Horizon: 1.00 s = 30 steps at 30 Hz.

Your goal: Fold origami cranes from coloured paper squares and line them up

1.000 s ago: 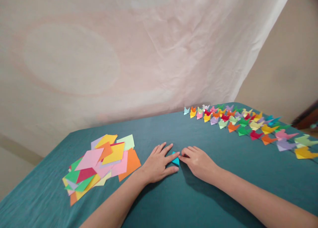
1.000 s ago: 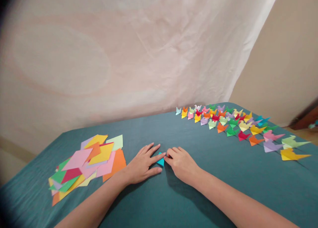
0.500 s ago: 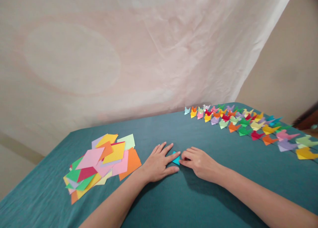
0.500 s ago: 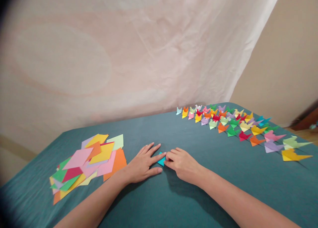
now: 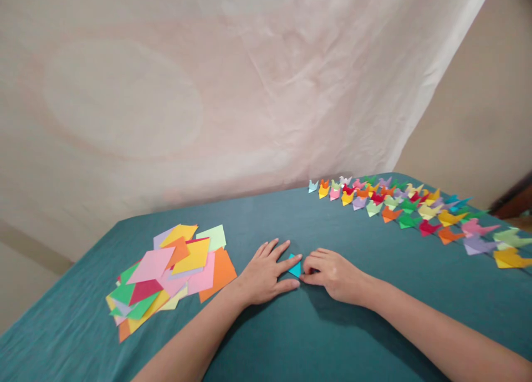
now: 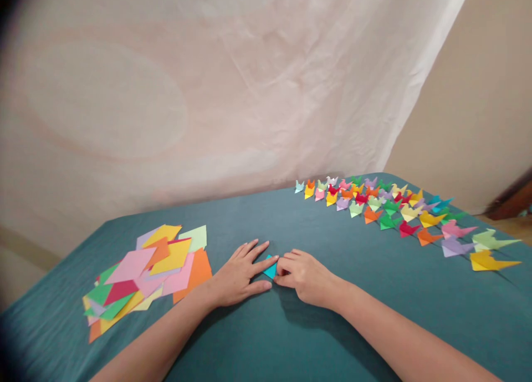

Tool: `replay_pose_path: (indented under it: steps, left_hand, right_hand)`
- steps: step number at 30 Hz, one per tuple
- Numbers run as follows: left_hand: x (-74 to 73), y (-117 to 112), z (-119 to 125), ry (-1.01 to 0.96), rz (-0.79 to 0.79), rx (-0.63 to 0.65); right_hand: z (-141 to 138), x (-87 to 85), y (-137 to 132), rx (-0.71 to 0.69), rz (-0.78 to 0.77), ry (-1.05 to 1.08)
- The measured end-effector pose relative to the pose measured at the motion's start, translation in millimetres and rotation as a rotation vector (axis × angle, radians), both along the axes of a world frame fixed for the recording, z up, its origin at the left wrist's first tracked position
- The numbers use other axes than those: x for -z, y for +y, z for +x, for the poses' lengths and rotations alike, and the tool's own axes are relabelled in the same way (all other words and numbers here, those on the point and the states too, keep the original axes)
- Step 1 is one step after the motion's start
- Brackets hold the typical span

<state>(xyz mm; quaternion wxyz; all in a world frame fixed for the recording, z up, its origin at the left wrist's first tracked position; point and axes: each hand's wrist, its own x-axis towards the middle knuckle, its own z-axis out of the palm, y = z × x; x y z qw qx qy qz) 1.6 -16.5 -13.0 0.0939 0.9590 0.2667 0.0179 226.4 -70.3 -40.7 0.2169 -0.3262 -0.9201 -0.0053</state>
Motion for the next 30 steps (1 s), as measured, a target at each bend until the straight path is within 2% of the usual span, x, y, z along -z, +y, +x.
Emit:
replay_pose_path:
  steps: [4,7,14,30]
  left_hand:
    - [-0.1,0.6,-0.7,-0.013,-0.001,0.000]
    - [-0.6,0.4,-0.2,-0.019,-0.001,-0.002]
    - [0.6,-1.1,0.7,0.009,0.007,-0.002]
    - [1.7,0.0,0.7,0.006,0.015,0.005]
  right_hand:
    - [4.5,5.6,4.9,0.086,-0.077,0.167]
    - [5.6,7.4,6.9,0.152,-0.090,0.203]
    - [1.0,6.3,4.9,0.172,-0.020,0.094]
    - [-8.7,0.5,-0.2,0.293,-0.040,-0.024]
